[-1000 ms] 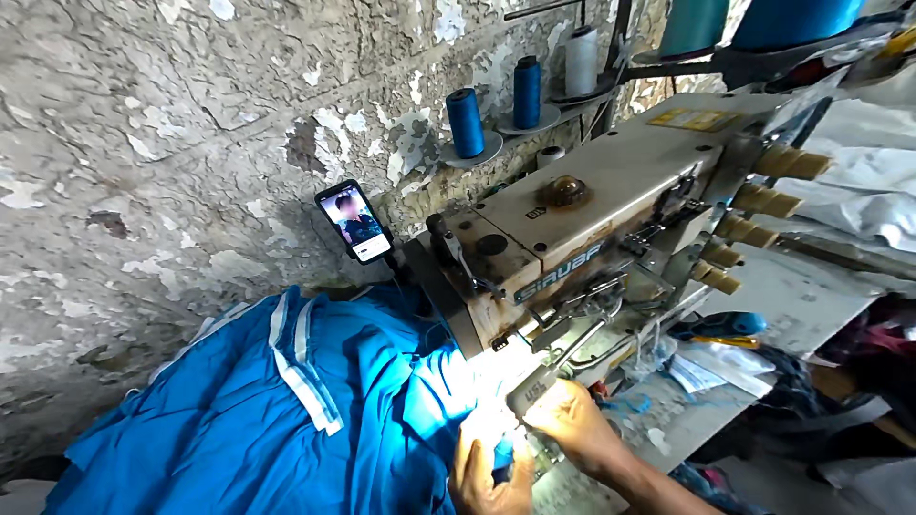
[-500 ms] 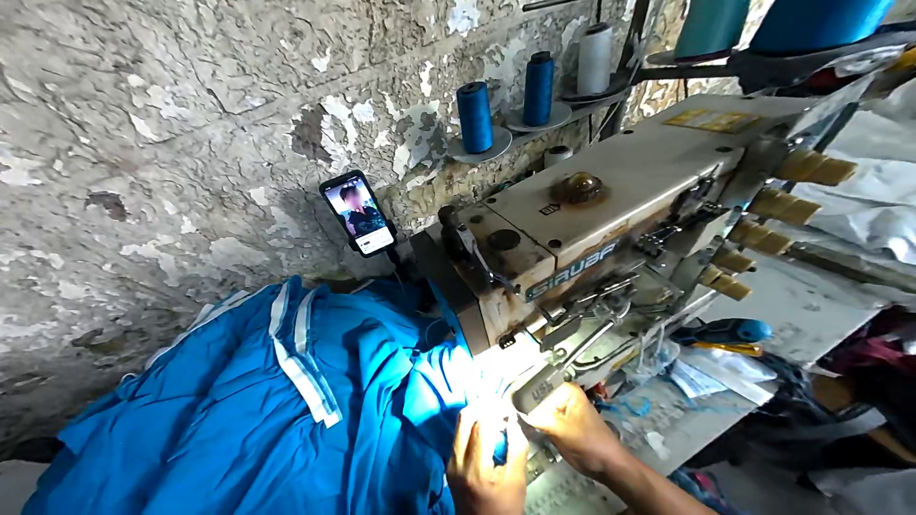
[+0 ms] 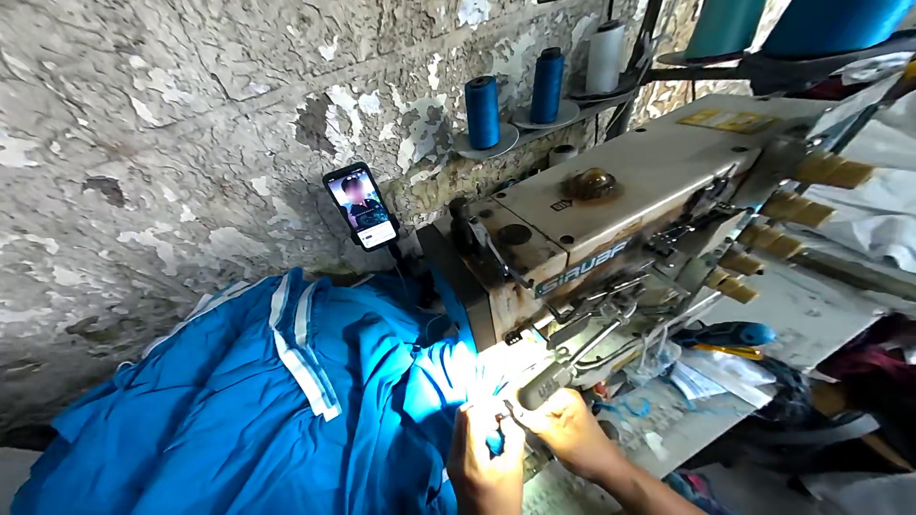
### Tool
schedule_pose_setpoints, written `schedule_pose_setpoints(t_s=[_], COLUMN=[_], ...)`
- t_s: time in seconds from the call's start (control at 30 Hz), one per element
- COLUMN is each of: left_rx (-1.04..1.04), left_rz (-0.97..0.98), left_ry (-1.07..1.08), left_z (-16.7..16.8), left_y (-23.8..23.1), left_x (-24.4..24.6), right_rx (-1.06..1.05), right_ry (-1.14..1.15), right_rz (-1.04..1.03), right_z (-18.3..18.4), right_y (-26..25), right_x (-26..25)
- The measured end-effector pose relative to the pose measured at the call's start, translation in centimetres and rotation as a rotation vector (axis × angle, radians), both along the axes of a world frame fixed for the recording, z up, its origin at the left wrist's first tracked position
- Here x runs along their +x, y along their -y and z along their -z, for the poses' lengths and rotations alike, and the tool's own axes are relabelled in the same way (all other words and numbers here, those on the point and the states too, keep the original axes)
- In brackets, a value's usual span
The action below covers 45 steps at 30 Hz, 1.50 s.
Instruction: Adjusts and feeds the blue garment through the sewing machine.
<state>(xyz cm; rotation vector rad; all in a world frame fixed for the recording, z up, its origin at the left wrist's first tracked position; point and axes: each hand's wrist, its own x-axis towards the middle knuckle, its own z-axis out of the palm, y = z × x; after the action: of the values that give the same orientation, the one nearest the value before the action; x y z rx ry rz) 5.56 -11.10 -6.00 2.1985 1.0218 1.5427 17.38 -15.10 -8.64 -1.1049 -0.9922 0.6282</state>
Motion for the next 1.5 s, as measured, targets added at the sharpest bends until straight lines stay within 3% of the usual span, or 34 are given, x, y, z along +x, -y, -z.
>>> schedule_pose_setpoints(t_s=[0.23,0.57,1.3,1.4,1.5], left_rx=[0.056,-0.160,-0.343,-0.468,-0.647], left_rz=[-0.045,0.097,0.363,0.400,0.439], left_ry=[-0.034,-0.046,0.165,0.244,0.355], left_z=[-0.1,-1.8,-0.3,-0.1,-0.5], left_y=[-0.7,-1.3,-3.2,-3.3,-3.0], left_x=[-0.1,-0.7,-1.4,-1.5,-1.6], right_rx=[-0.085,-0.249,-0.197,-0.200,-0.328], right_ry=[-0.012,-0.174,-0.198,-0.159,-0.117], right_rz=[0.036,-0.005,-0.011,-0.015,-0.034], right_z=[-1.2,-3.5,-2.7,-2.8,-5.2], right_y=[-0.2,-0.1,-0.7,-0.6,0.2], right_x=[-0.2,-0.1,-0.2,-0.1,0.2])
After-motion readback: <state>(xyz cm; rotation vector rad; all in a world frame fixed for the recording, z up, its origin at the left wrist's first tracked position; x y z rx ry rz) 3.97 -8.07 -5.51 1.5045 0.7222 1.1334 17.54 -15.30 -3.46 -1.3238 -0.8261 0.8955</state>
